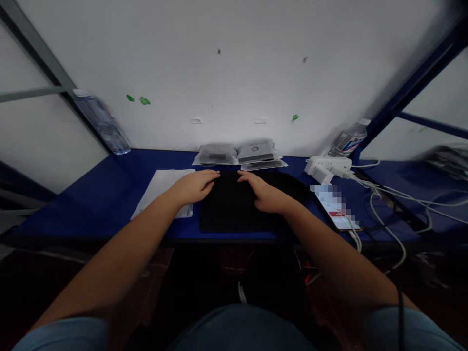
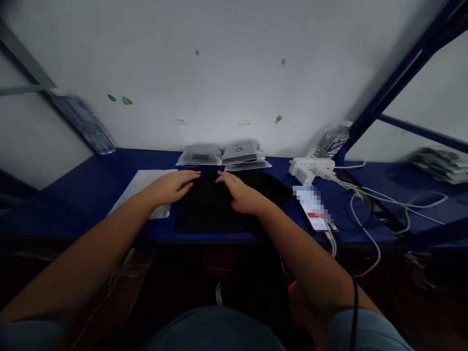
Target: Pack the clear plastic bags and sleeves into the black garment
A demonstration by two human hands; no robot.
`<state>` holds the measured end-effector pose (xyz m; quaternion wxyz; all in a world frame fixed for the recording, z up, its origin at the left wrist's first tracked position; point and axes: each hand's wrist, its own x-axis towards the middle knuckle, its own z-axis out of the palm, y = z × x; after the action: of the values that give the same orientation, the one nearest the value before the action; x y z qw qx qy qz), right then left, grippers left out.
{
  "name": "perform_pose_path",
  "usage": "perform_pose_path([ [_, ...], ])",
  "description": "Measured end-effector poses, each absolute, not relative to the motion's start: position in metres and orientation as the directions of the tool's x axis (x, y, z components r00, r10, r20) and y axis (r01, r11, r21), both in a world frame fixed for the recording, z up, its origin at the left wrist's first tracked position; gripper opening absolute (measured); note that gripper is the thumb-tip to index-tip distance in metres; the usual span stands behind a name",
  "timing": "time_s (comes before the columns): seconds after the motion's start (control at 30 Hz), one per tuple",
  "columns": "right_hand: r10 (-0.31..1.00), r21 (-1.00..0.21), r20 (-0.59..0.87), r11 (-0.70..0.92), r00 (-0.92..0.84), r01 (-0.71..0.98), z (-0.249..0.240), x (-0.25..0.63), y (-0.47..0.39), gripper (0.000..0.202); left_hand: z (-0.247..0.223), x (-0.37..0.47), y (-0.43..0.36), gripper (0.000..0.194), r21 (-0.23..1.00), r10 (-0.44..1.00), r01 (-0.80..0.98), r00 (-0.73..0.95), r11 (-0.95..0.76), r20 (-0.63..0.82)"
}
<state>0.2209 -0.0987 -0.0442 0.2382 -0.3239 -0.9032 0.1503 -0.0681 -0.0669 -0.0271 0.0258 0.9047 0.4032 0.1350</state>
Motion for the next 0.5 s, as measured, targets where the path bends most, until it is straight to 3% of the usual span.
perform_pose_path([
  [0.13,0.754,-0.454,0.409,0.656,-0.513,0.603,-0.043,0.224,-0.092,0.075,-0.024,-0.068,-0.071,0.049,0.138,0.713,0.701,0.673,-0.7,0.198],
  [0.27,0.796,-0.519,0.479,0.597,-0.37,0.612,-0.042,0.22,-0.088,0.042,-0.023,-0.067,-0.072,0.049,0.156,0.705,0.688,0.689,-0.709,0.167],
  [0.37,0.79,-0.515,0.43,0.612,-0.437,0.6,-0.042,0.216,-0.091,0.025,-0.025,-0.067,-0.071,0.052,0.165,0.717,0.697,0.683,-0.697,0.139],
  [0.5,0.796,-0.435,0.365,0.605,-0.483,0.667,-0.041,0.213,-0.096,0.028,-0.027,-0.066,-0.07,0.054,0.17,0.713,0.693,0.691,-0.7,0.12],
])
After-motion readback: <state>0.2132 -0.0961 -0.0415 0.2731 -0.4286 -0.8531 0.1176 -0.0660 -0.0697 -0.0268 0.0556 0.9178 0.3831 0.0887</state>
